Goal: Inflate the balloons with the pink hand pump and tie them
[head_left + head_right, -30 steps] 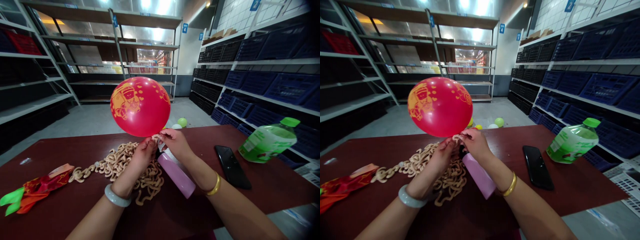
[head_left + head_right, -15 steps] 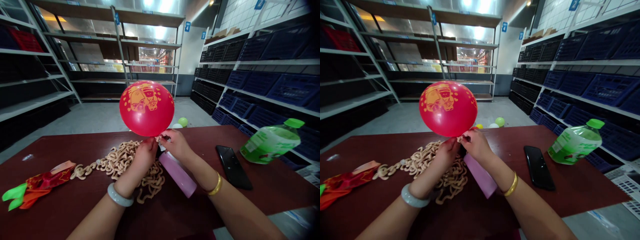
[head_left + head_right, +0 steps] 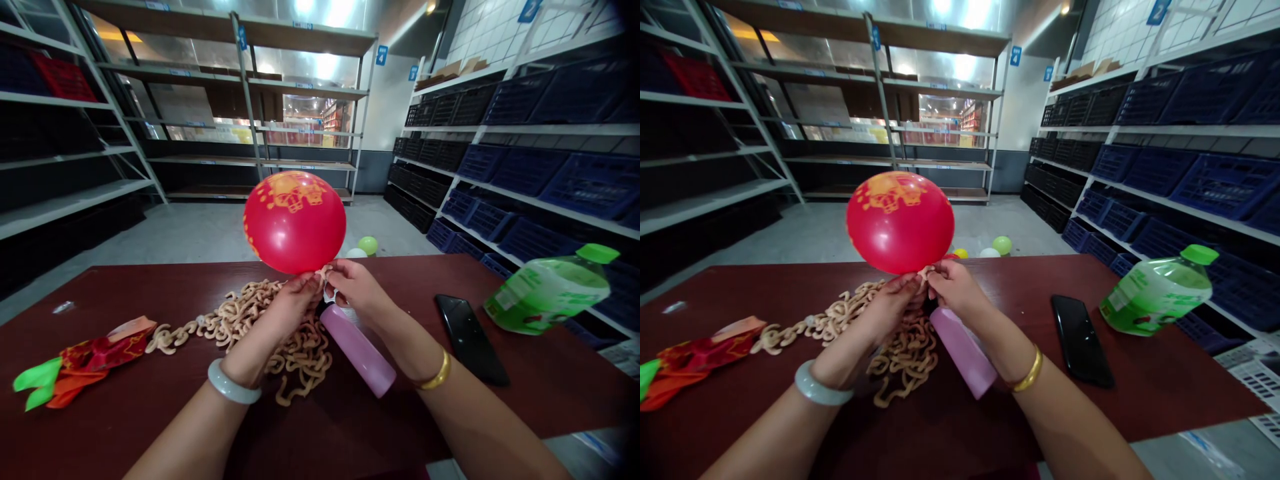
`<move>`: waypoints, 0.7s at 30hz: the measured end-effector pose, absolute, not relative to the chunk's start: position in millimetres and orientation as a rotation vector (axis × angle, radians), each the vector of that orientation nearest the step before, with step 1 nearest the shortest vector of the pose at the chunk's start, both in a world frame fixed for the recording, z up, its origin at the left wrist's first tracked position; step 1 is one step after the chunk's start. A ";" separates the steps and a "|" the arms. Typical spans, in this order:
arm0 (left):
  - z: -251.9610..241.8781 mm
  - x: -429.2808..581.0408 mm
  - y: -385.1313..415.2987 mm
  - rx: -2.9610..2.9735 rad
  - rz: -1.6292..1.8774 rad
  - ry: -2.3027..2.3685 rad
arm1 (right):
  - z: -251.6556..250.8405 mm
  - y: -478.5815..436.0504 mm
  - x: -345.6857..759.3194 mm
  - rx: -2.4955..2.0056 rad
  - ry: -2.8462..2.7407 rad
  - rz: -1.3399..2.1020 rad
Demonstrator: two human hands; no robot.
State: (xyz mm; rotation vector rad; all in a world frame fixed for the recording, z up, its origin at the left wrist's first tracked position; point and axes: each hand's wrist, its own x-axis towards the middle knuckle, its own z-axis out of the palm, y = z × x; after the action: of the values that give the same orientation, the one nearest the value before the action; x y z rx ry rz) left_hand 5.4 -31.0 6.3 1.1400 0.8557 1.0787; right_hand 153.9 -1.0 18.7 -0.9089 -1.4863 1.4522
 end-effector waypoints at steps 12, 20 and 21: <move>-5.3 10.3 -20.5 1.785 1.291 0.941 | 12.1 -3.8 149.5 -1.038 -1.481 1.184; -9.3 13.8 -28.7 1.542 1.256 0.923 | 17.8 -2.7 148.8 -1.022 -1.327 1.399; -11.1 15.0 -27.9 1.507 1.253 0.928 | 16.9 -1.2 149.0 -1.021 -1.363 1.381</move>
State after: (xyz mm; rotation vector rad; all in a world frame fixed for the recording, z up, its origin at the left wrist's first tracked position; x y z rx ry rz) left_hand 15.0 -27.9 -11.1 1.5073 0.9283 1.2534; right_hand 149.0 -1.2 16.9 -1.0210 -1.3635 1.3811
